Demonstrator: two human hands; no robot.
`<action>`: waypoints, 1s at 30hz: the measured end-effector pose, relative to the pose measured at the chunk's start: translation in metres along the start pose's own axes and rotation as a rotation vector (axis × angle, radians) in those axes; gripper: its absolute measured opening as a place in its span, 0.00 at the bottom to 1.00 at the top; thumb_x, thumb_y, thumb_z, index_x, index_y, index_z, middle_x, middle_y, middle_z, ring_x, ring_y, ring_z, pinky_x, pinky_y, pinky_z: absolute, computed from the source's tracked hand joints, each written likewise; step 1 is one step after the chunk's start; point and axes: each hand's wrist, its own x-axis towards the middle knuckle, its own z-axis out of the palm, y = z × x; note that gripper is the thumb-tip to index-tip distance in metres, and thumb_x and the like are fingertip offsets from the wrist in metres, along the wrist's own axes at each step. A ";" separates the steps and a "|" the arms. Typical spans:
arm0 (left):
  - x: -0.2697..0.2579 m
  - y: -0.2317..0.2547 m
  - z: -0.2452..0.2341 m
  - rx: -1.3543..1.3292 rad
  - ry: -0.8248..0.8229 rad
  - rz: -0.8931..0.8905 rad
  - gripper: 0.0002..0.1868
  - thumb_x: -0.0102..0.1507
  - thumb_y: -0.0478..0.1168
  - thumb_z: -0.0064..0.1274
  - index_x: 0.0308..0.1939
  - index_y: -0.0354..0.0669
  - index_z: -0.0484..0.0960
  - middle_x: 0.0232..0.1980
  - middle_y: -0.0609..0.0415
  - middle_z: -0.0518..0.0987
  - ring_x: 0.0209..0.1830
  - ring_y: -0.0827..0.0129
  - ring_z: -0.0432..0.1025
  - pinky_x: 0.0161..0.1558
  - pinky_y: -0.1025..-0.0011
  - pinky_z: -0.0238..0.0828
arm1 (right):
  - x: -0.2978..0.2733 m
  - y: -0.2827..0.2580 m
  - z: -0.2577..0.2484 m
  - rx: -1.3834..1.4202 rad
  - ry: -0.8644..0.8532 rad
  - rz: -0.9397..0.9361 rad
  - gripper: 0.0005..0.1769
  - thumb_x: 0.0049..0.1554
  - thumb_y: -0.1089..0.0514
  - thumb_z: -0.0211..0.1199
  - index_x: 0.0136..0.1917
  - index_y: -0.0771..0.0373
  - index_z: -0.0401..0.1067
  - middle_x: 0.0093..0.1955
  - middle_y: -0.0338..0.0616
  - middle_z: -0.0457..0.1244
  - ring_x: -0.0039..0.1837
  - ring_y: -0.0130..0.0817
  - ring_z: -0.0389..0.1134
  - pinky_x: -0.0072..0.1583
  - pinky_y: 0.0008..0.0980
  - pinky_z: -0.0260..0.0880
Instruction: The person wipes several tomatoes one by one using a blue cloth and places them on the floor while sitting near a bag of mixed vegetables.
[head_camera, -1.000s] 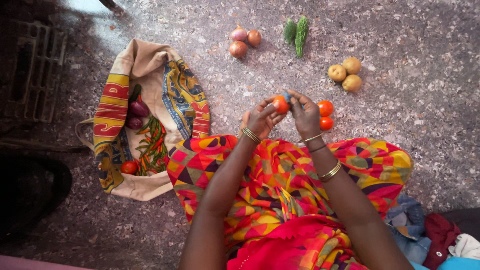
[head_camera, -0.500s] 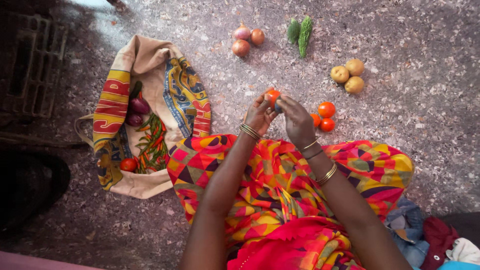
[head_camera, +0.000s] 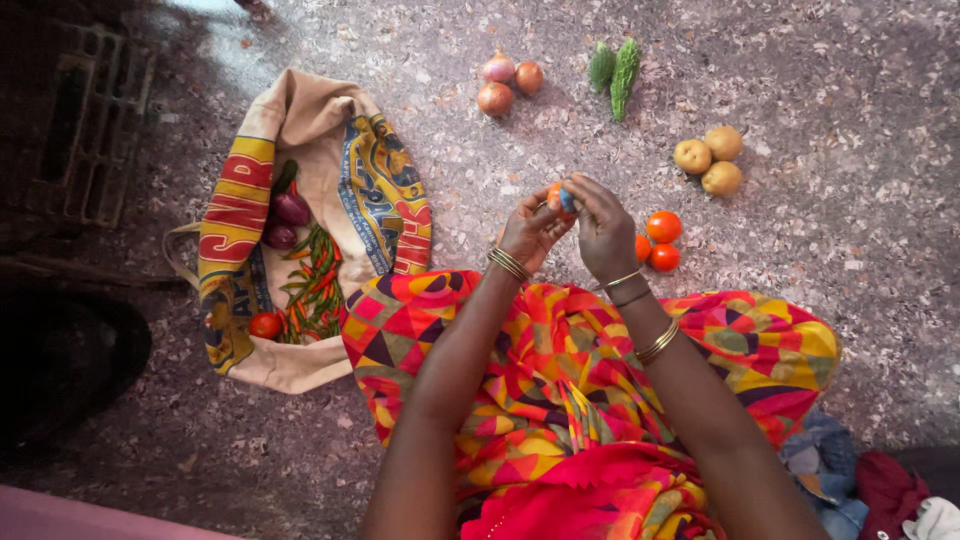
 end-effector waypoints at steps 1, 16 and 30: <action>0.000 0.001 0.001 0.009 0.000 0.006 0.25 0.66 0.34 0.60 0.67 0.37 0.72 0.57 0.47 0.79 0.52 0.61 0.78 0.55 0.64 0.79 | 0.001 0.004 0.001 0.017 0.011 0.034 0.16 0.65 0.69 0.58 0.64 0.61 0.75 0.66 0.50 0.68 0.70 0.45 0.70 0.69 0.38 0.71; -0.002 -0.001 0.013 0.128 -0.027 0.075 0.30 0.61 0.28 0.63 0.67 0.37 0.71 0.61 0.47 0.77 0.58 0.61 0.75 0.60 0.63 0.78 | -0.010 0.050 0.013 0.344 0.064 0.263 0.15 0.68 0.67 0.52 0.64 0.64 0.74 0.65 0.48 0.68 0.64 0.31 0.70 0.64 0.29 0.72; -0.024 -0.010 0.035 1.609 -0.052 0.794 0.25 0.55 0.32 0.67 0.56 0.43 0.80 0.59 0.46 0.77 0.60 0.56 0.74 0.58 0.61 0.77 | -0.041 0.128 -0.010 0.848 -0.185 0.768 0.19 0.65 0.62 0.57 0.68 0.70 0.70 0.58 0.43 0.69 0.53 0.27 0.72 0.54 0.26 0.78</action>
